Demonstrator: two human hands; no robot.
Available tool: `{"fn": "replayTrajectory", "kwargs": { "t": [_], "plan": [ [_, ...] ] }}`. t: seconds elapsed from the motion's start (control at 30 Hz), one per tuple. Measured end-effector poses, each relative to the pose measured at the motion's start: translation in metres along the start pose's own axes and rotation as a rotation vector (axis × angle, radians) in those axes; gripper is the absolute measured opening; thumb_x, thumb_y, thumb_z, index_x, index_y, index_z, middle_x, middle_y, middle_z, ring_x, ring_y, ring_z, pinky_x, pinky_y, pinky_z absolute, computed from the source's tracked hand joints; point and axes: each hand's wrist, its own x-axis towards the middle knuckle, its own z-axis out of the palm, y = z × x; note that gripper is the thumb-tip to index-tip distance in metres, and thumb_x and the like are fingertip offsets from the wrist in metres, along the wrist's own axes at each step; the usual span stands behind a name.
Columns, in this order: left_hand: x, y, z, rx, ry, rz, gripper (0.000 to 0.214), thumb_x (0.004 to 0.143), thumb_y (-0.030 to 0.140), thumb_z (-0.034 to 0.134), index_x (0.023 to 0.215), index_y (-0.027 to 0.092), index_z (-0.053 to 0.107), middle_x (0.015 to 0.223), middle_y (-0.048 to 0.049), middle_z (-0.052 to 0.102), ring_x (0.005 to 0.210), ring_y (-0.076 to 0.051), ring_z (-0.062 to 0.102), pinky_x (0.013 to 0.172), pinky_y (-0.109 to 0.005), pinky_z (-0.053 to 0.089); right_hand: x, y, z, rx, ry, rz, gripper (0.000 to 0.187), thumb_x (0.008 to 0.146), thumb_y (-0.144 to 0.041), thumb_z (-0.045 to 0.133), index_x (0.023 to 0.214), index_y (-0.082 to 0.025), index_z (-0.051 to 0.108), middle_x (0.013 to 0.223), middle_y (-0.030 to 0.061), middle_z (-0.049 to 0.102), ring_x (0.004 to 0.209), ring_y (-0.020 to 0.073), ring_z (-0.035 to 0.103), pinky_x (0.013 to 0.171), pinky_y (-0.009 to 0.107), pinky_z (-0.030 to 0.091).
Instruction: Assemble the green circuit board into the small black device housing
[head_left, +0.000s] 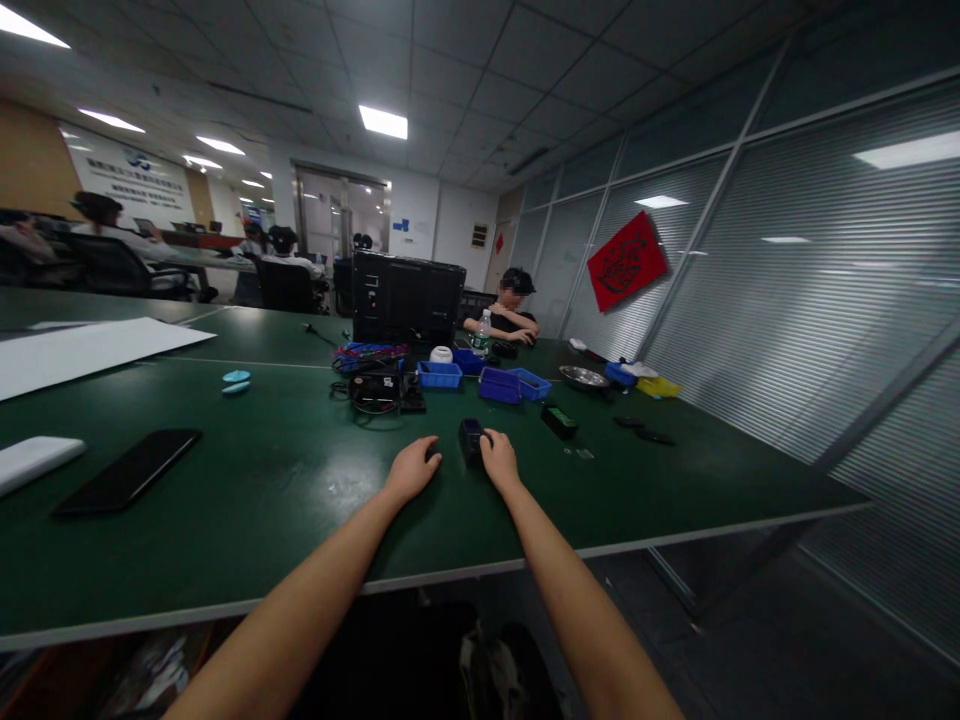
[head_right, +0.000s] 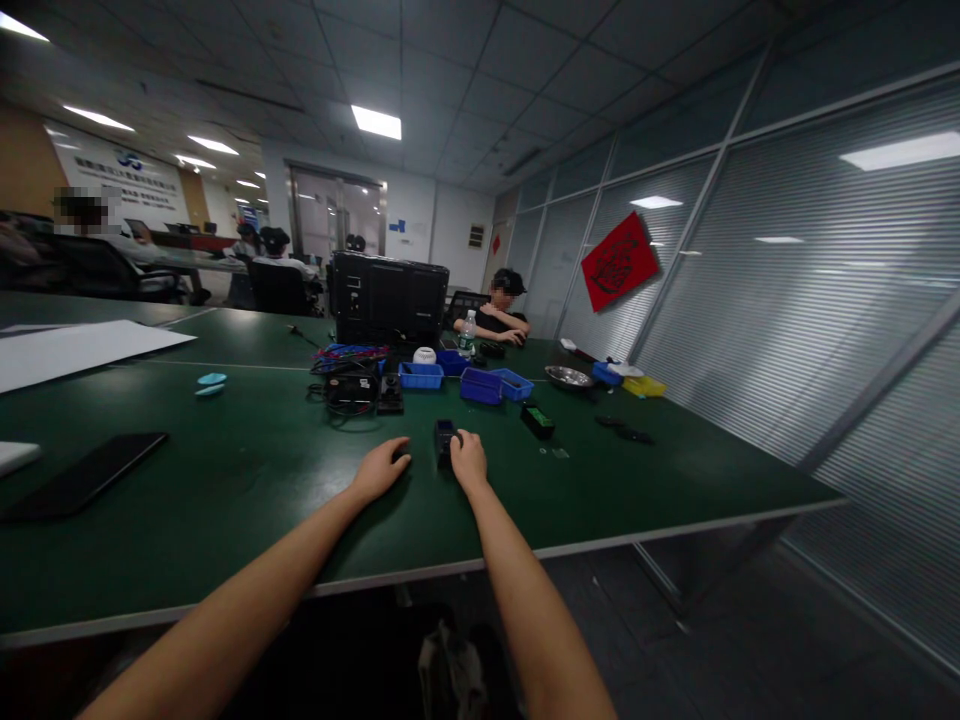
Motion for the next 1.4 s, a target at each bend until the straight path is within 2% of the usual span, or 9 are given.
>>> {"fn": "replayTrajectory", "kwargs": {
  "t": [0.13, 0.3, 0.37, 0.53, 0.73, 0.93, 1.13, 1.27, 1.4],
  "plan": [
    [0.001, 0.001, -0.001, -0.104, 0.058, -0.018, 0.052, 0.079, 0.043, 0.047, 0.125, 0.018, 0.042, 0.119, -0.0068, 0.055, 0.104, -0.017, 0.053, 0.090, -0.028, 0.040, -0.002, -0.004, 0.011, 0.199, -0.116, -0.140, 0.032, 0.083, -0.029, 0.040, 0.107, -0.017, 0.059, 0.102, 0.0087, 0.060, 0.095, 0.0177, 0.054, 0.083, 0.029, 0.040],
    [0.000, 0.005, -0.006, -0.080, 0.188, 0.041, 0.065, 0.072, 0.044, 0.055, 0.128, 0.018, 0.037, 0.130, -0.0090, 0.043, 0.118, -0.019, 0.041, 0.099, -0.033, 0.032, -0.006, -0.011, 0.023, 0.551, -0.408, -0.160, 0.039, 0.084, -0.041, 0.037, 0.106, -0.016, 0.057, 0.073, 0.0030, 0.063, 0.054, 0.0103, 0.054, 0.051, 0.022, 0.043],
    [-0.004, 0.009, -0.008, -0.023, 0.194, 0.091, 0.063, 0.069, 0.043, 0.059, 0.125, 0.020, 0.042, 0.133, -0.0080, 0.039, 0.122, -0.021, 0.036, 0.101, -0.035, 0.030, -0.005, -0.010, 0.025, 0.629, -0.403, -0.137, 0.037, 0.082, -0.042, 0.040, 0.100, -0.015, 0.058, 0.076, 0.0032, 0.063, 0.049, 0.0077, 0.051, 0.045, 0.019, 0.040],
    [-0.014, 0.018, -0.010, 0.120, 0.108, 0.244, 0.025, 0.072, 0.026, 0.055, 0.096, 0.024, 0.063, 0.132, -0.0050, 0.039, 0.123, -0.023, 0.033, 0.103, -0.038, 0.028, -0.002, -0.008, 0.024, 0.626, -0.410, -0.149, 0.029, 0.080, -0.037, 0.045, 0.084, -0.014, 0.060, 0.067, 0.0011, 0.061, 0.045, 0.0055, 0.048, 0.043, 0.017, 0.037],
    [-0.011, 0.006, -0.020, 0.147, 0.163, 0.068, 0.026, 0.074, 0.022, 0.050, 0.097, 0.025, 0.063, 0.129, -0.0039, 0.041, 0.114, -0.021, 0.044, 0.098, -0.034, 0.035, -0.001, -0.007, 0.028, 0.643, -0.388, -0.089, 0.022, 0.076, -0.032, 0.049, 0.083, -0.014, 0.060, 0.068, 0.0017, 0.061, 0.047, 0.0066, 0.051, 0.040, 0.016, 0.036],
    [-0.010, -0.032, -0.059, 0.260, 0.264, -0.103, 0.028, 0.075, 0.026, 0.049, 0.100, 0.027, 0.062, 0.129, -0.0029, 0.039, 0.112, -0.021, 0.045, 0.098, -0.032, 0.035, -0.001, -0.007, 0.027, 0.677, -0.408, -0.056, 0.017, 0.074, -0.024, 0.049, 0.083, -0.014, 0.060, 0.070, 0.0025, 0.061, 0.050, 0.0071, 0.053, 0.040, 0.016, 0.037],
    [-0.023, -0.087, -0.128, 0.367, 0.352, -0.344, 0.033, 0.076, 0.031, 0.046, 0.106, 0.025, 0.060, 0.133, -0.0072, 0.031, 0.113, -0.028, 0.044, 0.093, -0.039, 0.039, -0.002, -0.011, 0.023, 0.684, -0.396, -0.050, 0.015, 0.072, -0.020, 0.050, 0.081, -0.014, 0.059, 0.070, 0.0025, 0.061, 0.049, 0.0069, 0.052, 0.040, 0.017, 0.036],
    [-0.035, -0.125, -0.170, 0.393, 0.491, -0.560, 0.052, 0.075, 0.039, 0.048, 0.124, 0.023, 0.042, 0.138, -0.0105, 0.024, 0.115, -0.032, 0.041, 0.088, -0.043, 0.041, -0.002, -0.012, 0.022, 0.684, -0.401, -0.032, 0.014, 0.072, -0.019, 0.049, 0.081, -0.013, 0.059, 0.070, 0.0025, 0.060, 0.049, 0.0067, 0.051, 0.039, 0.016, 0.036],
    [-0.040, -0.142, -0.188, 0.353, 0.618, -0.758, 0.059, 0.073, 0.046, 0.052, 0.124, 0.021, 0.037, 0.135, -0.0070, 0.031, 0.117, -0.030, 0.039, 0.093, -0.042, 0.037, -0.002, -0.012, 0.023, 0.679, -0.395, -0.040, 0.014, 0.073, -0.020, 0.050, 0.082, -0.013, 0.059, 0.070, 0.0029, 0.060, 0.049, 0.0068, 0.052, 0.039, 0.016, 0.036]
  ]
}}
